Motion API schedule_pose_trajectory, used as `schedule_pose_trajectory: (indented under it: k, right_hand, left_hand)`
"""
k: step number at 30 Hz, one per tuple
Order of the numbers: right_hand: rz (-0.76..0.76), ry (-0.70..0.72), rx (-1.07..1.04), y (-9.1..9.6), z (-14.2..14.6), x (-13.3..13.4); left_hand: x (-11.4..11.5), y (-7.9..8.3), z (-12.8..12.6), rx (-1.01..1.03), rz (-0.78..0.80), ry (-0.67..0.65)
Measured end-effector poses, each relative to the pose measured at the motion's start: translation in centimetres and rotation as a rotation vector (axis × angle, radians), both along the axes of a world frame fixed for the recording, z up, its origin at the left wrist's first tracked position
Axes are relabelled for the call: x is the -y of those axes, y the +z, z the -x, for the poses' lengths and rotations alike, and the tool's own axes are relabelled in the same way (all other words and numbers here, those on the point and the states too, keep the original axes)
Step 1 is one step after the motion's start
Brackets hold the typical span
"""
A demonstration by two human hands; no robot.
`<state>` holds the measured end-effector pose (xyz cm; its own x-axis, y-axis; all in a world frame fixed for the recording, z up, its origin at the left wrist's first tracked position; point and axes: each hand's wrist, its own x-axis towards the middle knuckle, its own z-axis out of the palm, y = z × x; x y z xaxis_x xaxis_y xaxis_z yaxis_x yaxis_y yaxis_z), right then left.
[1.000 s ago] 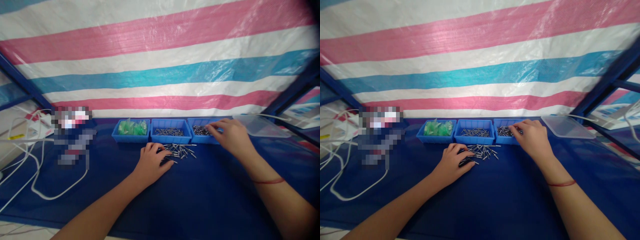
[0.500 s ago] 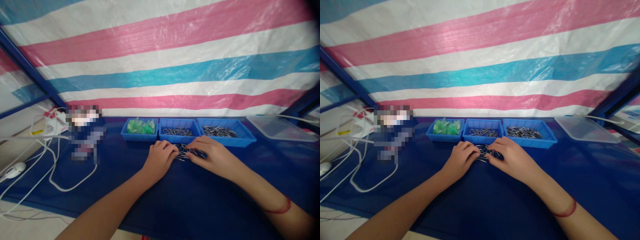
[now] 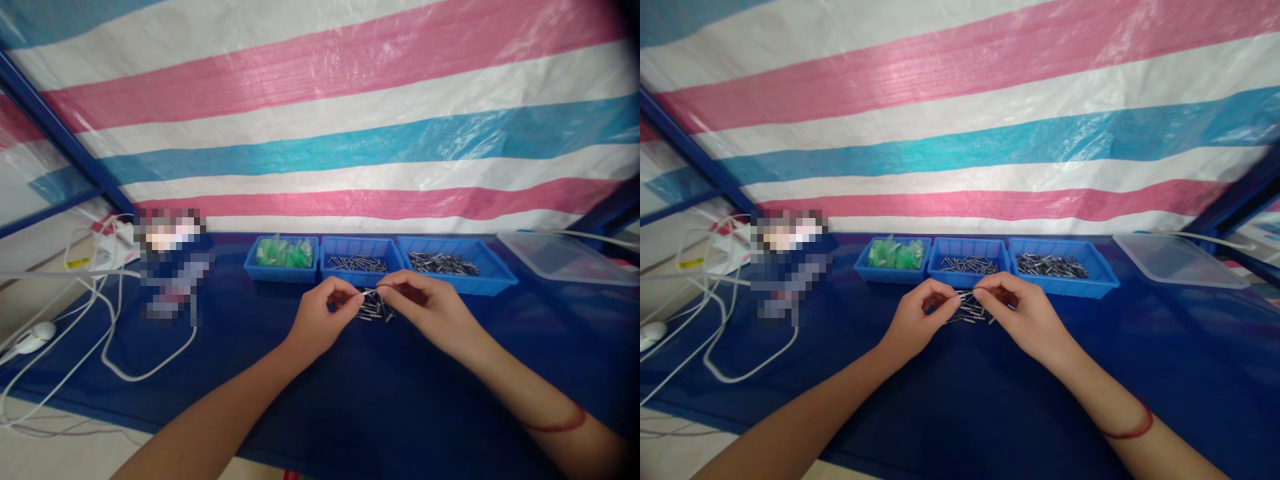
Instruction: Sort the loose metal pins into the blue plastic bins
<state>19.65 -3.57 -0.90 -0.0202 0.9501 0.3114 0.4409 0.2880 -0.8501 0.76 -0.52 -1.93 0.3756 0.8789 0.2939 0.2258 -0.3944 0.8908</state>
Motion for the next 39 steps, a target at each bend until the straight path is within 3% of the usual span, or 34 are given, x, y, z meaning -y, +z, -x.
schedule_pose_trajectory:
  k: [4,9,14,21,28,31,35,39]
  right_hand:
    - [0.091,0.000,-0.172,0.2,0.6,0.1]
    - [0.073,0.075,-0.171,0.1,1.0,0.5]
    - [-0.006,0.171,-0.101,0.4,0.9,0.7]
    - [-0.159,0.134,0.146,0.4,0.1,0.5]
    - [-0.222,0.178,0.303,0.5,0.4,0.5]
    - [-0.245,0.008,0.363,1.2,-1.4,0.0]
    - [-0.305,-0.462,0.548,1.6,-5.9,-0.8]
    - [-0.243,-0.611,0.745,0.7,-9.4,-1.3]
  left_hand:
    - [0.4,-0.1,-0.3,-0.063,0.005,-0.067]
    - [0.6,0.2,-0.3,-0.139,-0.041,-0.143]
    - [0.5,0.2,-0.3,-0.126,-0.082,-0.101]
    - [0.7,0.9,-0.2,-0.080,-0.128,0.043]
    - [0.7,0.9,-0.1,-0.116,-0.195,0.031]
    - [0.5,0.4,0.1,-0.258,-0.222,-0.009]
    - [0.6,0.0,0.4,-0.555,-0.319,-0.036]
    - [0.7,-0.2,0.6,-0.712,-0.374,-0.066]
